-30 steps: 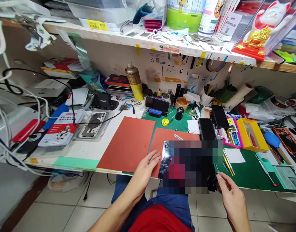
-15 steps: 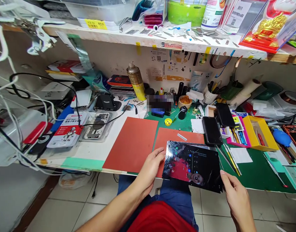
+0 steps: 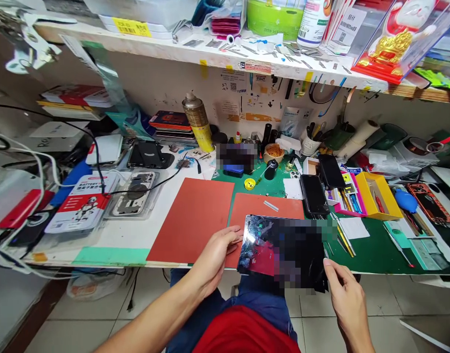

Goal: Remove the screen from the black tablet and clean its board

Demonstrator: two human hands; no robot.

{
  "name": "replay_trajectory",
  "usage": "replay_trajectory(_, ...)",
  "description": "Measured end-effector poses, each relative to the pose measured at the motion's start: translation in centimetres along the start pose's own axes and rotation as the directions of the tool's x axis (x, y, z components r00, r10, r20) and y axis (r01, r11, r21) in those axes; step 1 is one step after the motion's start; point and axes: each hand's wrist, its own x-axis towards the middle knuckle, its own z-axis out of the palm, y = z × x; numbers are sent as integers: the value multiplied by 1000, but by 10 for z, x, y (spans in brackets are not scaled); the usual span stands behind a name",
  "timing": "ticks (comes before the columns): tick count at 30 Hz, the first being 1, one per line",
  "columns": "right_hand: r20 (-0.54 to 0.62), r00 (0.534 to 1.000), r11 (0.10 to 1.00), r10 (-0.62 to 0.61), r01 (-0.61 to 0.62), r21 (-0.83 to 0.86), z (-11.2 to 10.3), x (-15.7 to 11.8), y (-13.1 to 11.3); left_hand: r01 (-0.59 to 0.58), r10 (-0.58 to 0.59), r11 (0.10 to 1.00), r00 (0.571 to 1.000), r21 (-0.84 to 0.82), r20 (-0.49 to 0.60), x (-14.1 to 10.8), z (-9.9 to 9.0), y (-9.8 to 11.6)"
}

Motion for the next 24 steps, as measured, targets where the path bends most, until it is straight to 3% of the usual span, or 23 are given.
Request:
replay_trajectory(5, -2, 997, 996, -76, 76, 38, 12, -16, -9, 7, -7, 1000, 1000, 12, -10, -10, -19, 5)
replay_trajectory(9, 83, 986, 988, -144, 139, 61, 26, -29, -22, -4, 1, 1000, 993, -27, -117, -21, -46, 10)
replay_trajectory(16, 131, 941, 947, -311, 295, 129, 67, -52, -79, 6, -48, 992, 940, -124, -337, -50, -106, 19)
replay_trajectory(19, 196, 898, 919, -395, 383, 95, 82, -41, -108, -16, -62, 981, 920, -196, -388, -60, -121, 9)
replay_trajectory(24, 311, 760, 803, -571, 596, 20, 111, 13, -169, -129, -49, 927, 890, -352, -453, -69, -120, -25)
